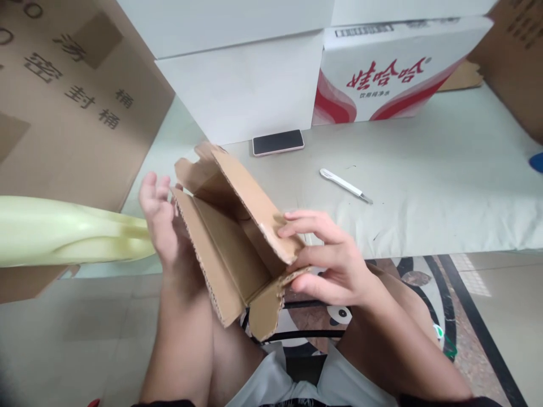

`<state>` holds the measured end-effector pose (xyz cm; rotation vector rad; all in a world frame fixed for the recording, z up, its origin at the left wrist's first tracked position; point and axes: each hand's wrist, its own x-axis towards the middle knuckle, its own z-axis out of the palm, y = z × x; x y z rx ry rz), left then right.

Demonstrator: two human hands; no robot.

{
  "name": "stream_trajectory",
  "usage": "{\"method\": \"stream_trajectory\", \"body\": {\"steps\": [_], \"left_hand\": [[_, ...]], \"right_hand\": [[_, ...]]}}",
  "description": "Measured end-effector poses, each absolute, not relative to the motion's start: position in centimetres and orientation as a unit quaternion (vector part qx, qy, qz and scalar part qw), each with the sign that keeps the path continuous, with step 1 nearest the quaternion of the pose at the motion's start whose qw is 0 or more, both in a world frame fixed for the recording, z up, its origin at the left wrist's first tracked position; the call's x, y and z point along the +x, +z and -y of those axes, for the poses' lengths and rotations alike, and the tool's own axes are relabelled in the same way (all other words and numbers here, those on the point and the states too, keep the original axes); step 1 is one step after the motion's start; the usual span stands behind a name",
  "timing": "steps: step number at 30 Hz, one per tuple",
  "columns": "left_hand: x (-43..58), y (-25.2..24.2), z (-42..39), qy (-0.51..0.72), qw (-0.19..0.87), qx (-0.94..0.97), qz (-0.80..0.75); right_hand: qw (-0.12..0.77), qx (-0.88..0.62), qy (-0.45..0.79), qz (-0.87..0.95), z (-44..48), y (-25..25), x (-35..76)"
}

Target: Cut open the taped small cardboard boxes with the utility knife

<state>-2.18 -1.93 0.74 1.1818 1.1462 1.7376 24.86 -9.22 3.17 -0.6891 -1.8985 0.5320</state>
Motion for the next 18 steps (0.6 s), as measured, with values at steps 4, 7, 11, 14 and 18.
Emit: {"method": "stream_trajectory", "body": {"steps": [4, 7, 11, 14, 18], "left_hand": [[-1.6, 1.8, 2.0, 0.696, 0.420, 0.410, -0.413], [-1.5, 2.1, 2.1, 0.680, 0.445, 0.416, -0.409], [-1.5, 1.9, 1.9, 0.687, 0.443, 0.432, -0.381], [-1.4, 1.7, 1.6, 0.668, 0.417, 0.458, -0.413], [-1.1, 1.5, 1.3, 0.636, 0.390, 0.502, -0.439]], "right_hand": [[0.490, -0.267, 0.218, 0.801, 9.7, 3.5, 25.0], [0.501, -0.280, 0.223, 0.788, 9.7, 3.3, 25.0], [0.542, -0.354, 0.232, 0.726, 9.6, 2.8, 25.1], [0.553, -0.460, 0.216, 0.661, 9.3, 1.8, 25.3], [0.517, -0.532, 0.200, 0.640, 8.7, 0.2, 25.3]]}}
